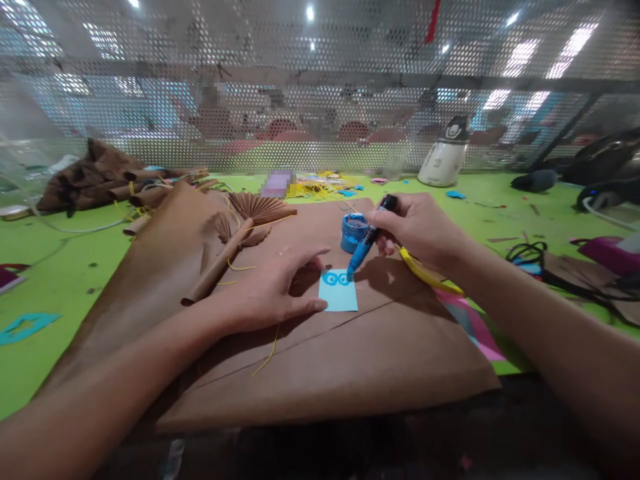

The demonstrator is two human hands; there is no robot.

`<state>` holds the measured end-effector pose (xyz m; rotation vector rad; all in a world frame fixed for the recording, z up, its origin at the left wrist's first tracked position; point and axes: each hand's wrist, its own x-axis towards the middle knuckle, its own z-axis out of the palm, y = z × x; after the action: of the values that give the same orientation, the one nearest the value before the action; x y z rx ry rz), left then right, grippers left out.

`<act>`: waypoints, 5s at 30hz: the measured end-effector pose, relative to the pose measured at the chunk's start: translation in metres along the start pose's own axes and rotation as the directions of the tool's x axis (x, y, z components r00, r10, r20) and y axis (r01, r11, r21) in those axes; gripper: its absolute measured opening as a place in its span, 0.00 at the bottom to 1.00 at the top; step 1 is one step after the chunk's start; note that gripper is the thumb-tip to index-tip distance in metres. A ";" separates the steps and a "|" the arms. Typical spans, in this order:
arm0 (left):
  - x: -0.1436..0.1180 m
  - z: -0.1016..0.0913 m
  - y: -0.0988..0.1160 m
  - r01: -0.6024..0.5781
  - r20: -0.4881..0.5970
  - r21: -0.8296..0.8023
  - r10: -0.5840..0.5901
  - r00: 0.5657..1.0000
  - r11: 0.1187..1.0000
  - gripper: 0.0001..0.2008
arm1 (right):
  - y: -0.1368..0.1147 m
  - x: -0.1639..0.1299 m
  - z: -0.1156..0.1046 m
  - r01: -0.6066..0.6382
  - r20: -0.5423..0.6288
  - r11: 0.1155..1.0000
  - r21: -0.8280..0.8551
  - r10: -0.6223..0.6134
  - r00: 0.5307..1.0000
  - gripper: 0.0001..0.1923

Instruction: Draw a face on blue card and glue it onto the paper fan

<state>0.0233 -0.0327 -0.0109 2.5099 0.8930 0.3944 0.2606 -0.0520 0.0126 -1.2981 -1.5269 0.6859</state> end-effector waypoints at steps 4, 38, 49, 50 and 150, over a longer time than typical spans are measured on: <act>0.000 0.000 0.001 0.005 0.010 -0.022 -0.005 1.000 1.000 0.33 | -0.004 -0.001 0.000 -0.009 0.019 1.000 -0.015 0.010 1.000 0.18; 0.000 -0.002 0.004 0.019 0.052 -0.007 -0.019 0.998 1.000 0.34 | -0.006 -0.002 0.000 0.012 0.071 1.000 -0.029 -0.009 0.997 0.16; 0.000 -0.001 -0.001 -0.008 0.045 -0.003 0.008 0.999 1.000 0.34 | -0.010 -0.003 -0.001 0.025 0.064 0.997 -0.080 -0.020 0.998 0.16; 0.000 0.000 -0.001 -0.019 0.039 0.000 0.019 0.999 1.000 0.34 | -0.010 -0.003 -0.001 0.025 0.061 0.996 -0.085 -0.020 0.998 0.16; -0.002 0.002 -0.003 0.010 0.027 -0.029 -0.009 1.000 1.000 0.34 | -0.007 -0.006 0.000 0.021 -0.005 0.998 -0.060 -0.022 1.000 0.13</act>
<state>0.0213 -0.0323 -0.0142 2.4776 0.8825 0.3668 0.2571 -0.0600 0.0166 -1.3255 -1.5651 0.6259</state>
